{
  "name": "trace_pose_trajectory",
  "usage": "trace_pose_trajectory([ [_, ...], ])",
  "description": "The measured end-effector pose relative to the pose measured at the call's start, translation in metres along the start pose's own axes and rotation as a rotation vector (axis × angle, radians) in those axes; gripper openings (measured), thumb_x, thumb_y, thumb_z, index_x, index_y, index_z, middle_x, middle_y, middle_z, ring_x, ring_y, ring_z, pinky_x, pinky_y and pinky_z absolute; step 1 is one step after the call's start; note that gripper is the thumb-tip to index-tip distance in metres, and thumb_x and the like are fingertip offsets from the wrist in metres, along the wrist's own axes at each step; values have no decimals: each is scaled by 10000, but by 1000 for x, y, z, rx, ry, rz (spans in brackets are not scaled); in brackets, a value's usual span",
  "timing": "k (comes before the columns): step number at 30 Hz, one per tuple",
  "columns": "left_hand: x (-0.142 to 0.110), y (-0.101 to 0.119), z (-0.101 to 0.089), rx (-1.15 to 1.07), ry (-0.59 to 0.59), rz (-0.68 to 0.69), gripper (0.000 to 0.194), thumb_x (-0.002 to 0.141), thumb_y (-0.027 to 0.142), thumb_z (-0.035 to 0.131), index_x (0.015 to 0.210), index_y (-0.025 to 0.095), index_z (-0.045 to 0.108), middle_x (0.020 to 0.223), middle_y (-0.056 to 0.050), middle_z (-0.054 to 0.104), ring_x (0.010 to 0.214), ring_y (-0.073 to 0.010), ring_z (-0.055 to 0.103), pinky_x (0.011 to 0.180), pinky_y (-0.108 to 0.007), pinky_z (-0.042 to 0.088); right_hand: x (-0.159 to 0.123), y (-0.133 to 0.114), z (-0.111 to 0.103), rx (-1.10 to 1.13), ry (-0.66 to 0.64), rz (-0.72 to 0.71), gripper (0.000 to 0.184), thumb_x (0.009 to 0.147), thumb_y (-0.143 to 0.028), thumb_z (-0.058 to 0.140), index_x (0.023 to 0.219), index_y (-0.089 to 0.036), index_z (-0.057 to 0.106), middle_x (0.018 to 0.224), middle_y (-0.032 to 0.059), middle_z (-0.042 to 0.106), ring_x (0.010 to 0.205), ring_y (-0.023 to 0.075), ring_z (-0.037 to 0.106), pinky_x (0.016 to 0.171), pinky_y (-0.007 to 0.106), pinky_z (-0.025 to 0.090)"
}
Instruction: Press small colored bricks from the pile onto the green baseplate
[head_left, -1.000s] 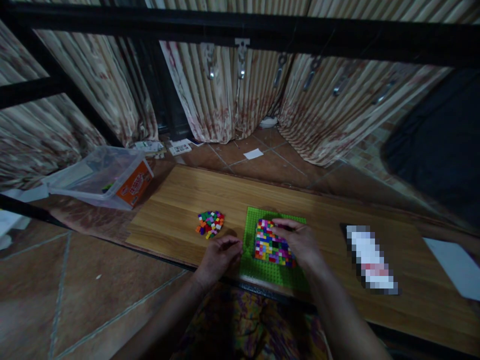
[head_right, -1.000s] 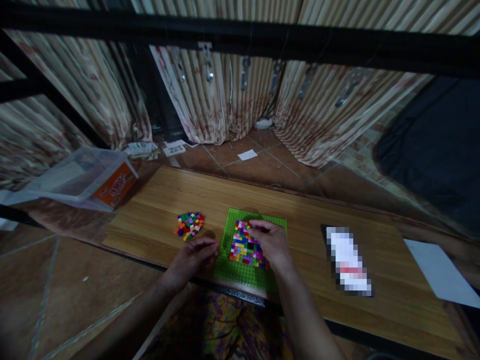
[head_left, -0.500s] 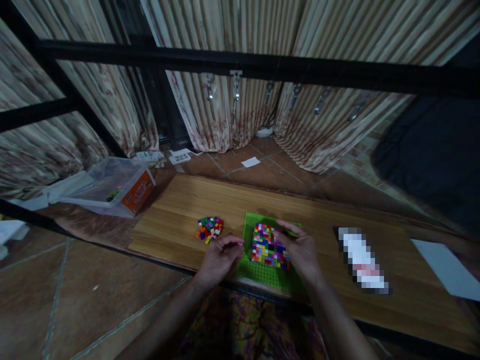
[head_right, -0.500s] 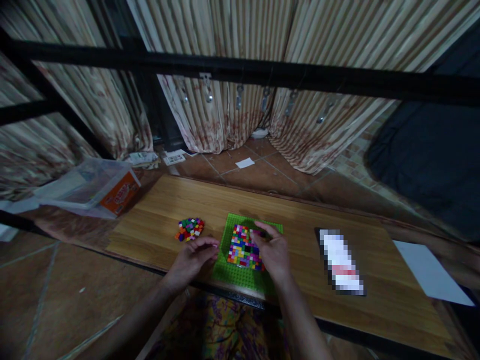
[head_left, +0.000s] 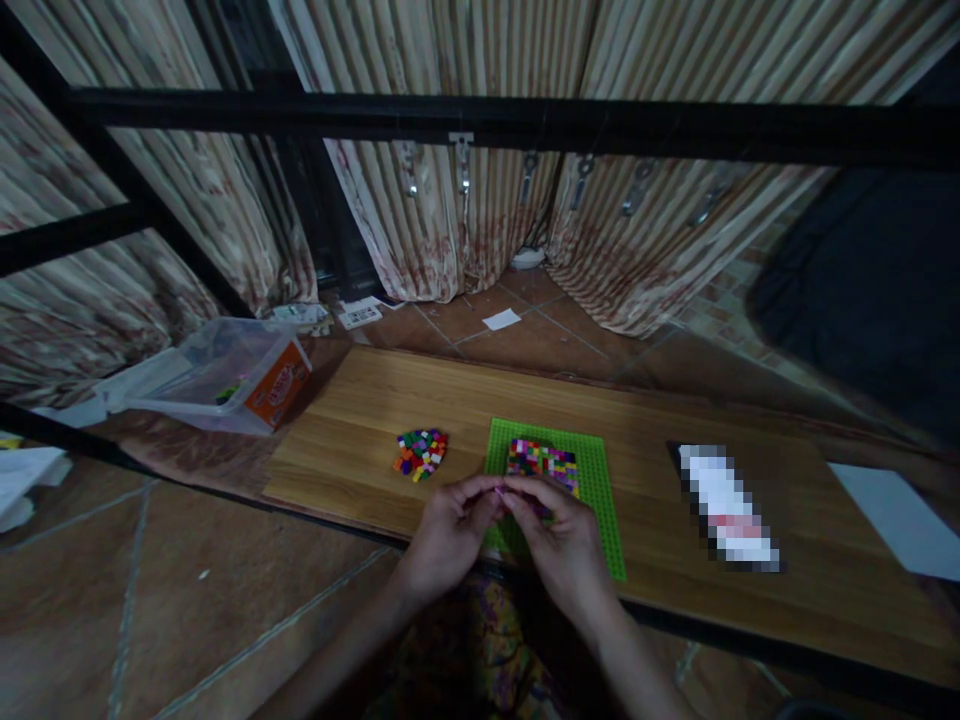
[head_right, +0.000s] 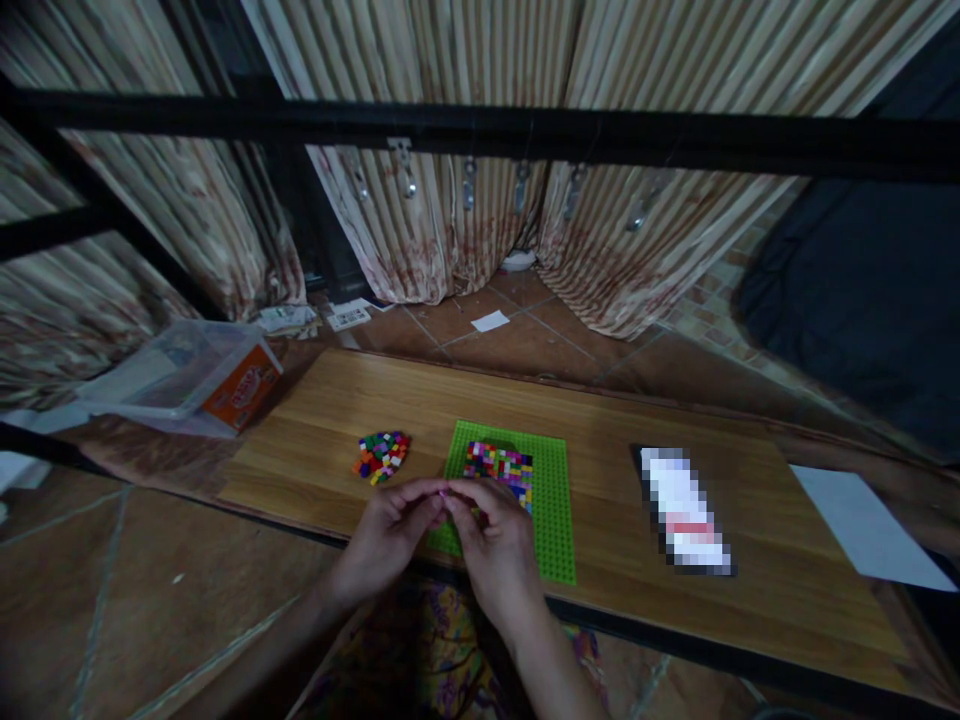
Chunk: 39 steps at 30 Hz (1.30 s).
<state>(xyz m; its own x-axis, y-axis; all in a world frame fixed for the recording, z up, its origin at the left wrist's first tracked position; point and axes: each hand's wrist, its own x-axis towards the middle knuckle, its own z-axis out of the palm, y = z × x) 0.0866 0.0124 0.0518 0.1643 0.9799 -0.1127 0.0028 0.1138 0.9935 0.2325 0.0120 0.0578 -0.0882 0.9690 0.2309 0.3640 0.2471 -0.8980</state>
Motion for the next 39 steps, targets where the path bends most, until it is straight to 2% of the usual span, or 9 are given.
trace_pose_trajectory([
  [5, -4, 2, 3, 86, -8, 22, 287, 836, 287, 575, 1099, 185, 632, 944, -52, 697, 803, -170, 643, 740, -268, 516, -11, 6, -2, 77, -6, 38, 159, 862, -302, 573, 956, -283, 700, 959, 22, 701, 885, 177, 649, 788, 315, 511],
  [10, -3, 2, 6, 156, -69, 61, 229, 855, 261, 539, 1049, 187, 637, 953, -59, 702, 874, -182, 653, 788, -268, 505, -12, 7, -10, 69, -61, 54, 160, 866, -326, 572, 944, -280, 704, 942, 18, 700, 882, 168, 652, 788, 293, 508],
  [14, -5, 7, 7, 278, -67, 84, 275, 872, 234, 490, 1112, 196, 618, 967, -60, 705, 856, -179, 656, 770, -257, 494, -11, 7, -12, 44, -95, 83, 144, 860, -312, 575, 912, -263, 700, 896, 15, 695, 841, 164, 650, 758, 278, 506],
  [20, -5, 14, 9, 442, -49, 107, 333, 877, 235, 456, 1175, 219, 605, 820, -42, 713, 755, -192, 654, 731, -273, 478, -9, 6, -11, -118, -121, 33, 169, 860, -227, 533, 928, -266, 683, 915, 14, 696, 812, 164, 650, 724, 274, 504],
  [26, -1, 8, 9, 473, -67, 117, 327, 877, 232, 439, 1155, 216, 609, 897, -52, 717, 807, -194, 660, 766, -280, 478, -5, 11, -18, -278, -144, -43, 209, 878, -211, 489, 921, -271, 684, 925, 22, 697, 827, 178, 654, 734, 294, 498],
  [30, 8, 2, 5, 409, -53, 99, 377, 868, 238, 474, 1234, 209, 557, 936, -47, 716, 818, -186, 660, 750, -270, 487, 5, 17, -26, -306, -50, 0, 196, 872, -226, 485, 920, -259, 672, 937, 26, 698, 834, 183, 657, 751, 305, 494],
  [34, 23, 0, 1, 382, 23, 94, 351, 864, 226, 484, 1200, 186, 576, 943, -53, 704, 813, -181, 658, 727, -265, 501, 22, 26, -30, -301, 56, 26, 191, 866, -289, 494, 913, -236, 671, 933, 38, 695, 828, 189, 650, 752, 311, 493],
  [37, 33, 4, 3, 482, 97, 152, 312, 853, 178, 485, 1133, 183, 622, 998, -65, 682, 896, -191, 638, 832, -295, 491, 31, 34, -27, -328, 110, 39, 213, 861, -327, 498, 894, -225, 682, 918, 48, 695, 843, 202, 634, 760, 326, 483],
  [39, 36, 6, 8, 568, 94, 211, 308, 854, 155, 477, 1113, 194, 639, 1029, -68, 657, 961, -197, 612, 901, -315, 468, 33, 38, -23, -368, 139, 24, 218, 859, -334, 500, 881, -226, 688, 892, 52, 695, 848, 211, 620, 768, 339, 471],
])
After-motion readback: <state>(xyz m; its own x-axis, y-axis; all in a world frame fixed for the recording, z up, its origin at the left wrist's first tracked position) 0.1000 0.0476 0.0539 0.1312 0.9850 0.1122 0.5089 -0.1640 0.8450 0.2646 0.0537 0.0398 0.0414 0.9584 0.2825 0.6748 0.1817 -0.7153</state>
